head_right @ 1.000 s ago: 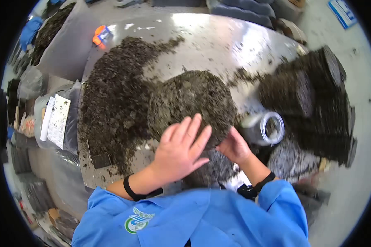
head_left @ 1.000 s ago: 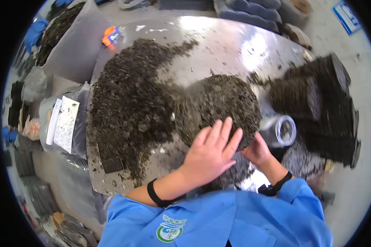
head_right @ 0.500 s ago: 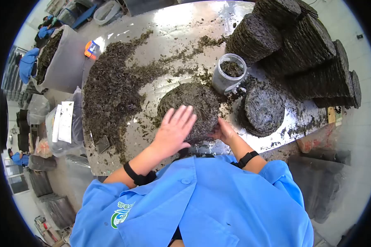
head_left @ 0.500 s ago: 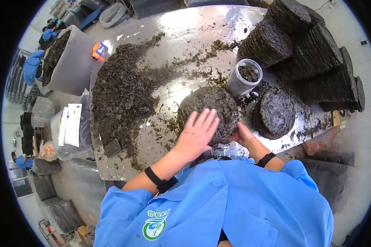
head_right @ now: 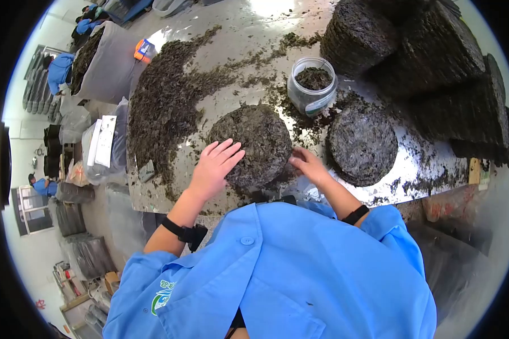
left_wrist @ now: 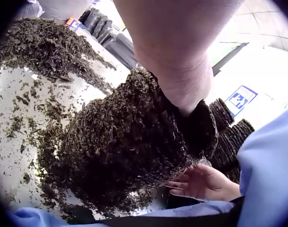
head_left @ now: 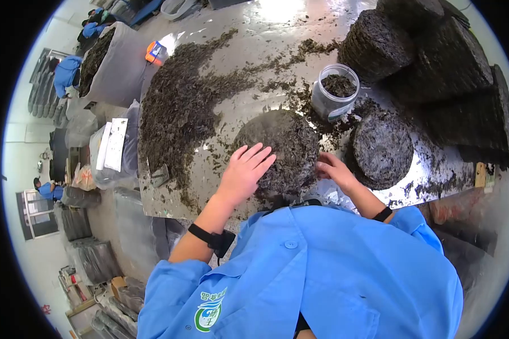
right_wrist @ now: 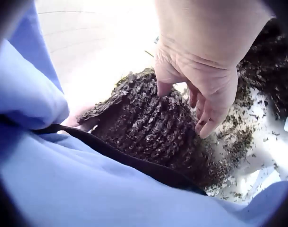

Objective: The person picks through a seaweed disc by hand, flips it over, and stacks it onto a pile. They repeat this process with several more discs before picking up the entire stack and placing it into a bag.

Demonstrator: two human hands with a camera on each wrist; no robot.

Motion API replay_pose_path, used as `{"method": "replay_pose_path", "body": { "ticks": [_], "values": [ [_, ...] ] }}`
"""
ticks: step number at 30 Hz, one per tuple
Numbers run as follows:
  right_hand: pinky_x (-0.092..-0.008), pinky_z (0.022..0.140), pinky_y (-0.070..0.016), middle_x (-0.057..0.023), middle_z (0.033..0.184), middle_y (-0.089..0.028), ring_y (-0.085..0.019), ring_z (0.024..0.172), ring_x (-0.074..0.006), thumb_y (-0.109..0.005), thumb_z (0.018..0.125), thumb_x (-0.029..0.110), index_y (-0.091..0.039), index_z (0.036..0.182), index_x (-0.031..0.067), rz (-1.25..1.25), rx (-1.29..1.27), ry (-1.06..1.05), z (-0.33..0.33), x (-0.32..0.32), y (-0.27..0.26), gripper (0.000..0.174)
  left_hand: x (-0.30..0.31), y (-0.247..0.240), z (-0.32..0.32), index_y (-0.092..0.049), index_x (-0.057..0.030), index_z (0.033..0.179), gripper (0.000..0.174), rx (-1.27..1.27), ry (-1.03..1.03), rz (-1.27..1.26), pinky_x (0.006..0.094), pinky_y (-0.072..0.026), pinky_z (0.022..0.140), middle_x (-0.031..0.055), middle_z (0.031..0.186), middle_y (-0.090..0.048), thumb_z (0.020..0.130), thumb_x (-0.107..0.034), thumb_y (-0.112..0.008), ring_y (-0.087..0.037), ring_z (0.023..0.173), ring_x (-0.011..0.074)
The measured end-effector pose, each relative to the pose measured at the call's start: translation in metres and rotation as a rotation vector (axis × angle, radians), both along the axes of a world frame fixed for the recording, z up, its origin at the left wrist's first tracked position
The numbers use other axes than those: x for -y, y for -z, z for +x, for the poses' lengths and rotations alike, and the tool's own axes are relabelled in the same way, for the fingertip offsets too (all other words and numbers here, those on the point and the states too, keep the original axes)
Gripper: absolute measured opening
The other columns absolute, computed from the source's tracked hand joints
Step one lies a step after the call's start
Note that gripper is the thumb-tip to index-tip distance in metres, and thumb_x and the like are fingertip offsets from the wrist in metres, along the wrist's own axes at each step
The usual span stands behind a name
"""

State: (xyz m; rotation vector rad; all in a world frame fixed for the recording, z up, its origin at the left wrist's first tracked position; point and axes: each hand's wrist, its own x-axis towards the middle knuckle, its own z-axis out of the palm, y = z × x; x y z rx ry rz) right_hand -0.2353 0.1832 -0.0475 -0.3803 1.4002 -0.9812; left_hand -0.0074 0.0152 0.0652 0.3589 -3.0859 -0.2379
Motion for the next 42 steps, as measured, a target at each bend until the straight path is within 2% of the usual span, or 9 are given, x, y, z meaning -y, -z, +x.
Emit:
{"method": "replay_pose_path", "body": {
  "ticks": [4,8,14,22,24,30,38,40,42],
  "values": [
    [-0.0345,0.093,-0.0424,-0.0113,0.131,-0.046,-0.051,0.113,-0.0223,-0.058,0.087,0.02,-0.036,0.137,0.0044,-0.164,-0.28,-0.04,-0.015,0.006,-0.032,0.056,0.007,-0.014,-0.014,-0.058,-0.0087,0.117,0.059,-0.163,-0.049,0.045,0.0401,-0.0362,0.101,0.0066,0.123,-0.057,0.06,0.006,-0.06,-0.05,0.118,0.0257],
    [-0.0372,0.099,-0.0386,-0.0123,0.135,-0.045,-0.045,0.124,-0.0257,-0.062,0.084,0.022,-0.038,0.136,0.0069,-0.436,-0.644,0.044,-0.022,0.014,-0.062,0.059,0.002,-0.03,-0.009,-0.058,-0.0057,0.115,0.032,-0.697,-0.79,0.591,0.0367,-0.0449,0.092,0.0091,0.116,-0.061,0.083,-0.001,-0.06,-0.058,0.104,0.0234],
    [-0.0348,0.098,-0.0399,-0.0121,0.132,-0.046,-0.047,0.121,-0.0201,-0.063,0.085,0.02,-0.036,0.136,0.0031,-0.524,0.133,0.248,-0.013,0.038,-0.109,0.06,-0.014,-0.058,-0.029,-0.045,-0.0056,0.122,0.039,-1.156,-0.988,1.742,0.0432,-0.046,0.09,0.008,0.114,-0.057,0.088,-0.011,-0.062,-0.057,0.103,0.0225],
    [-0.0306,0.089,-0.0463,-0.008,0.113,-0.059,-0.057,0.101,-0.0149,-0.063,0.083,0.003,-0.047,0.123,0.0006,-0.462,0.262,0.337,-0.004,0.034,-0.128,0.043,-0.035,-0.047,-0.024,-0.047,-0.0032,0.121,0.035,-0.994,-0.868,2.049,0.0437,-0.0434,0.095,0.01,0.119,-0.055,0.09,-0.012,-0.059,-0.054,0.11,0.0251],
    [-0.0301,0.088,-0.0469,-0.0078,0.111,-0.06,-0.058,0.098,-0.0152,-0.063,0.082,0.001,-0.048,0.121,-0.0003,-0.491,0.254,0.386,-0.008,0.025,-0.128,0.042,-0.033,-0.029,-0.017,-0.043,-0.0026,0.128,0.047,-0.963,-0.795,2.015,0.0417,-0.0398,0.099,0.0114,0.127,-0.05,0.088,-0.018,-0.062,-0.049,0.117,0.0248],
    [-0.0308,0.089,-0.0455,-0.0072,0.108,-0.062,-0.059,0.098,-0.017,-0.063,0.082,0.003,-0.053,0.115,-0.0004,-0.407,-0.127,0.597,-0.064,-0.05,-0.12,0.035,-0.038,-0.024,-0.024,-0.036,-0.0066,0.138,0.092,-0.007,-0.249,0.14,0.0446,-0.0213,0.11,0.0137,0.142,-0.036,0.063,-0.04,-0.077,-0.031,0.133,0.0295],
    [-0.0317,0.095,-0.0412,-0.0109,0.126,-0.053,-0.052,0.111,-0.0188,-0.065,0.082,0.009,-0.045,0.126,-0.0004,-0.105,-0.387,0.626,-0.13,-0.133,-0.079,0.05,-0.024,0.003,-0.01,-0.042,-0.0109,0.134,0.08,0.078,-0.09,0.068,0.0441,-0.0263,0.109,0.0083,0.141,-0.038,0.066,-0.039,-0.074,-0.033,0.131,0.0292],
    [-0.0349,0.101,-0.0363,-0.0166,0.135,-0.044,-0.045,0.122,-0.0239,-0.065,0.082,0.011,-0.041,0.129,-0.0026,0.153,-1.408,0.296,-0.124,-0.131,-0.076,0.054,-0.024,0.006,-0.008,-0.044,-0.009,0.132,0.075,0.063,-0.088,0.059,0.0441,-0.027,0.109,0.0092,0.14,-0.039,0.068,-0.034,-0.073,-0.033,0.131,0.0295],
    [-0.0368,0.105,-0.032,-0.0183,0.139,-0.039,-0.037,0.129,-0.0279,-0.066,0.08,0.012,-0.04,0.13,-0.0007,0.101,-1.362,0.31,-0.109,-0.117,-0.08,0.057,-0.026,0.008,-0.003,-0.045,-0.0067,0.13,0.067,0.065,-0.058,0.01,0.0444,-0.0269,0.109,0.0105,0.138,-0.041,0.071,-0.022,-0.072,-0.034,0.131,0.0296]
  ]
}}
